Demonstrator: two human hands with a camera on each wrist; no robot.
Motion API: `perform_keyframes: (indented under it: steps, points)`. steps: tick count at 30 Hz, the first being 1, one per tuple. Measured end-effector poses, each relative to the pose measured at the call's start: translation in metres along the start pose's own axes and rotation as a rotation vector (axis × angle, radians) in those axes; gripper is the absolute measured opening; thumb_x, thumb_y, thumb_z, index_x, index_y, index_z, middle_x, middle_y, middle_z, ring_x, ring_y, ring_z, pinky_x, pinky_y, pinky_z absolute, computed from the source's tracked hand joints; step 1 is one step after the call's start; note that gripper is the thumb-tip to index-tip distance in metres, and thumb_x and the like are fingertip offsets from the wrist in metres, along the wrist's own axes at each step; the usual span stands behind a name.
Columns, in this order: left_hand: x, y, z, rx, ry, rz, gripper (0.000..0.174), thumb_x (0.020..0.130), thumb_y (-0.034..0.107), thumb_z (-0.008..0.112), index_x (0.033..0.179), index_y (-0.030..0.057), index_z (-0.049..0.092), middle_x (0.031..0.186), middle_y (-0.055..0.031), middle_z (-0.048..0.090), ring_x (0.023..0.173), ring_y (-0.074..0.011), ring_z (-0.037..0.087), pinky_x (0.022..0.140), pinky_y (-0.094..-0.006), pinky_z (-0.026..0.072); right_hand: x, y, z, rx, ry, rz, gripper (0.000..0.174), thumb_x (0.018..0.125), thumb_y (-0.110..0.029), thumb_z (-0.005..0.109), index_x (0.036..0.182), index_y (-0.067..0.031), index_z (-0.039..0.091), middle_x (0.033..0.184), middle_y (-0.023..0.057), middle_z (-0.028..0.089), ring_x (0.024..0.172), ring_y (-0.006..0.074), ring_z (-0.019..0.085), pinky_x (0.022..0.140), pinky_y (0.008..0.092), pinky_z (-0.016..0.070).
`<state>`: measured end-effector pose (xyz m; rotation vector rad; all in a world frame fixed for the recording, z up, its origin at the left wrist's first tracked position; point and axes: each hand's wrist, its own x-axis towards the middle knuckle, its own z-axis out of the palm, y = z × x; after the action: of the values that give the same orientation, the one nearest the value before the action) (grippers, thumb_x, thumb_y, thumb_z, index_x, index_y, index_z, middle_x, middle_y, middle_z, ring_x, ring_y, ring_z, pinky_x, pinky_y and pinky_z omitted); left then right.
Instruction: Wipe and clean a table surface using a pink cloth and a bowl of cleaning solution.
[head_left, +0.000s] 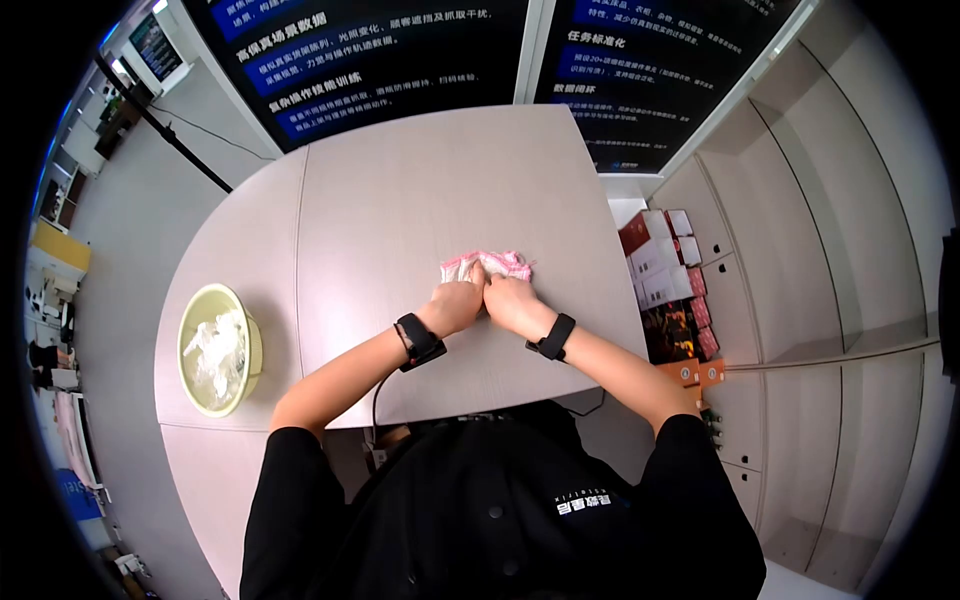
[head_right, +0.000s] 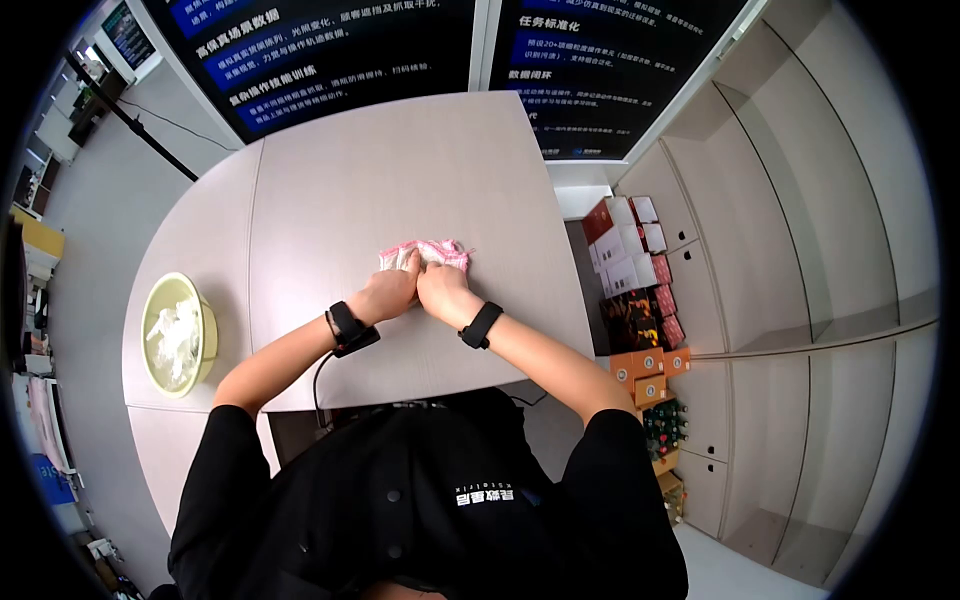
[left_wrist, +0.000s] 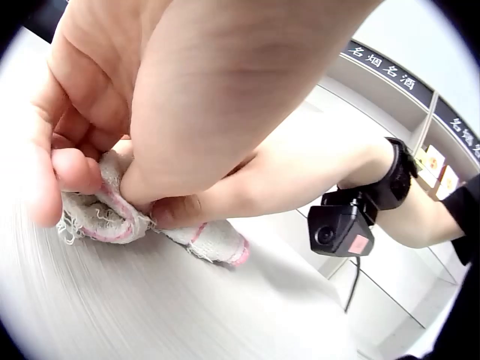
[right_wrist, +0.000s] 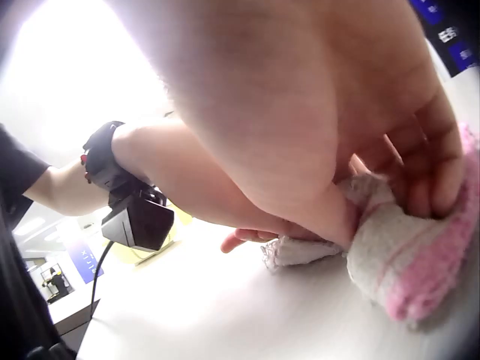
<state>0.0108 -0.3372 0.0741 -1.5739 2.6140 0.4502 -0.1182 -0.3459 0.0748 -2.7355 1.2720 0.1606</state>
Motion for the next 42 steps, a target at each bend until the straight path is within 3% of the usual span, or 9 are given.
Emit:
perform_keyframes:
  steps: [2, 3, 5, 11, 22, 25, 30, 38, 42]
  points:
    - [0.017, -0.012, -0.005, 0.004, 0.025, -0.021, 0.058, 0.074, 0.017, 0.045, 0.117, -0.0116, 0.018, 0.06, -0.0163, 0.055, 0.052, -0.0309, 0.054, 0.044, -0.0388, 0.0417, 0.02, 0.01, -0.001, -0.001, 0.006, 0.054, 0.035, 0.07, -0.015, 0.05, 0.102, -0.0001, 0.047, 0.086, 0.0138, 0.055, 0.072, 0.0225, 0.057, 0.057, 0.0315, 0.047]
    - [0.027, -0.018, -0.007, 0.012, 0.019, -0.014, 0.058, 0.074, 0.017, 0.045, 0.117, -0.0116, 0.018, 0.06, -0.0163, 0.055, 0.052, -0.0309, 0.054, 0.044, -0.0388, 0.0417, 0.028, 0.015, -0.003, 0.069, 0.058, 0.085, 0.026, 0.067, -0.009, 0.05, 0.091, 0.0009, 0.052, 0.082, 0.0161, 0.054, 0.071, 0.0263, 0.057, 0.059, 0.0347, 0.0469]
    - [0.046, -0.028, -0.013, 0.025, 0.015, -0.038, 0.059, 0.074, 0.017, 0.046, 0.118, -0.0089, 0.018, 0.062, -0.0169, 0.055, 0.052, -0.0317, 0.054, 0.045, -0.0399, 0.0417, 0.044, 0.021, -0.008, -0.049, -0.048, 0.136, 0.046, 0.071, -0.015, 0.05, 0.112, 0.0024, 0.039, 0.089, 0.014, 0.054, 0.076, 0.0219, 0.057, 0.058, 0.0303, 0.0468]
    - [0.047, -0.026, -0.016, 0.031, 0.044, -0.096, 0.06, 0.069, 0.009, 0.047, 0.119, -0.0054, 0.019, 0.064, -0.0148, 0.056, 0.056, -0.0274, 0.057, 0.045, -0.0368, 0.0438, 0.053, 0.03, -0.01, -0.052, -0.105, 0.063, 0.056, 0.07, -0.017, 0.051, 0.117, 0.004, 0.031, 0.092, 0.0161, 0.053, 0.074, 0.0209, 0.057, 0.055, 0.0291, 0.0471]
    - [0.094, -0.056, -0.043, 0.035, 0.014, -0.21, 0.057, 0.072, 0.012, 0.045, 0.122, 0.003, 0.02, 0.071, -0.016, 0.057, 0.061, -0.029, 0.057, 0.049, -0.0394, 0.0437, 0.111, 0.07, -0.028, 0.265, -0.166, 0.049, 0.031, 0.069, -0.011, 0.049, 0.097, 0.0025, 0.048, 0.082, 0.0158, 0.056, 0.073, 0.026, 0.057, 0.061, 0.0351, 0.0462]
    - [0.113, -0.067, -0.055, -0.024, 0.013, -0.201, 0.056, 0.074, 0.017, 0.045, 0.123, 0.0086, 0.019, 0.076, -0.0175, 0.057, 0.067, -0.0323, 0.056, 0.056, -0.0426, 0.0426, 0.133, 0.08, -0.019, 0.288, 0.023, 0.084, 0.035, 0.073, -0.016, 0.043, 0.102, 0.0022, 0.046, 0.082, 0.0144, 0.058, 0.073, 0.0258, 0.058, 0.058, 0.0371, 0.0457]
    - [0.158, -0.116, -0.048, -0.159, 0.099, -0.197, 0.066, 0.068, 0.02, 0.056, 0.122, 0.0144, 0.019, 0.084, -0.0205, 0.056, 0.076, -0.0387, 0.053, 0.067, -0.0434, 0.0408, 0.178, 0.097, -0.031, 0.329, -0.037, 0.27, 0.035, 0.079, -0.016, 0.031, 0.11, -0.0068, 0.044, 0.098, 0.009, 0.056, 0.086, 0.0212, 0.055, 0.07, 0.035, 0.0431]
    - [0.135, -0.094, -0.038, -0.205, 0.144, -0.178, 0.065, 0.07, 0.022, 0.053, 0.121, 0.0064, 0.016, 0.078, -0.024, 0.055, 0.072, -0.0376, 0.054, 0.06, -0.0442, 0.0414, 0.17, 0.089, 0.016, 0.206, 0.318, 0.292, 0.032, 0.076, -0.015, 0.038, 0.105, -0.0061, 0.047, 0.086, 0.0112, 0.057, 0.078, 0.0234, 0.057, 0.065, 0.0355, 0.045]
    - [0.088, -0.059, -0.033, -0.104, 0.134, -0.04, 0.06, 0.076, 0.025, 0.046, 0.118, -0.0061, 0.017, 0.073, -0.0235, 0.055, 0.063, -0.0364, 0.055, 0.052, -0.0438, 0.0426, 0.107, 0.071, -0.002, 0.114, 0.085, 0.027, 0.034, 0.074, -0.017, 0.042, 0.105, -0.0048, 0.048, 0.089, 0.0113, 0.057, 0.075, 0.0206, 0.058, 0.073, 0.0372, 0.0411]
